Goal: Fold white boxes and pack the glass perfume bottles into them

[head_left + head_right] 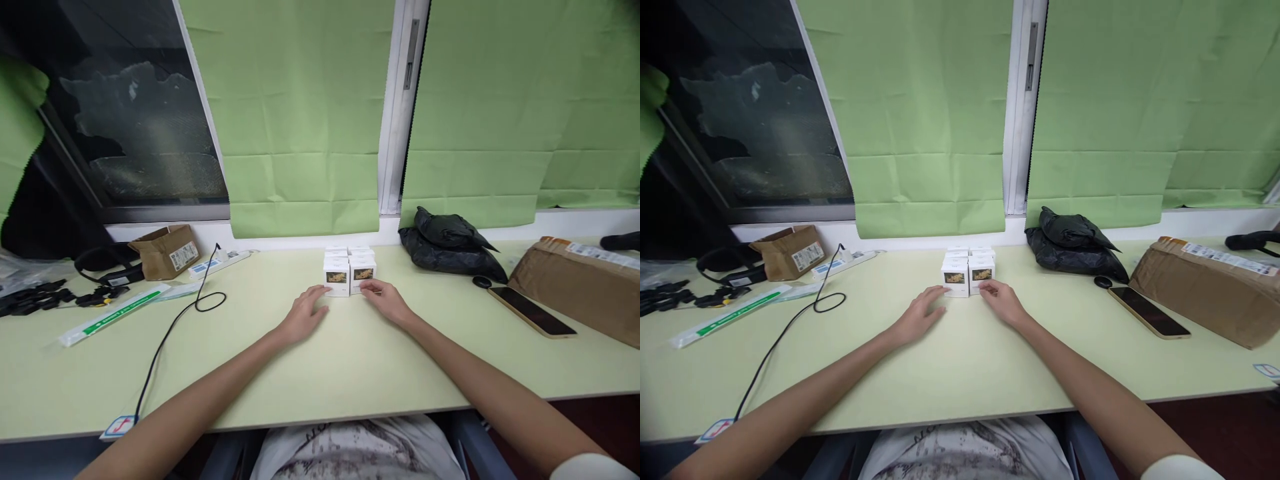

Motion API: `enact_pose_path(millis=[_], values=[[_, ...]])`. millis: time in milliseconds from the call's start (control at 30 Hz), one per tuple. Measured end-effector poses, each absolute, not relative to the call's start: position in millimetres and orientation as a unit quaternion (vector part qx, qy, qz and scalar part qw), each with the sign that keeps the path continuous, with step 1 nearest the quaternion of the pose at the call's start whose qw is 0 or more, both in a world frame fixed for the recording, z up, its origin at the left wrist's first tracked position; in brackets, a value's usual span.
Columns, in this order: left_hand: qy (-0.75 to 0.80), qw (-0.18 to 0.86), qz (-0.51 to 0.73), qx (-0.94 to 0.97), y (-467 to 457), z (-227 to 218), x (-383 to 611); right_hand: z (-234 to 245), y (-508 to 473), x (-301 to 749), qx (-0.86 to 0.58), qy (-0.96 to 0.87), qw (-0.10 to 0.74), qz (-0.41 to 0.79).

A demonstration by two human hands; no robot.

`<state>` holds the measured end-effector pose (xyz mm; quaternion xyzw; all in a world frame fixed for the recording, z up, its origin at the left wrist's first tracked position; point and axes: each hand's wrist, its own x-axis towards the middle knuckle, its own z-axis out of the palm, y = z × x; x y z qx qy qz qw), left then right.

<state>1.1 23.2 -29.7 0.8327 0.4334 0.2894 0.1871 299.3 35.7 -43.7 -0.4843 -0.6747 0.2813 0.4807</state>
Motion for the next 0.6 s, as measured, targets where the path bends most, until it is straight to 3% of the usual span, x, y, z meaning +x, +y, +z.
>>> enact_pose_path(millis=[200, 400, 600], values=[[0.485, 0.289, 0.342, 0.751, 54, -32, 16, -59, 51, 312, -0.577, -0.597, 0.530, 0.171], [0.316, 0.376, 0.347, 0.799, 99, -22, 40, -56, 64, 316, -0.490, -0.664, 0.482, 0.296], [0.297, 0.383, 0.340, 0.806, 120, -14, 37, -32, 83, 316, -0.358, -0.712, 0.468, 0.382]])
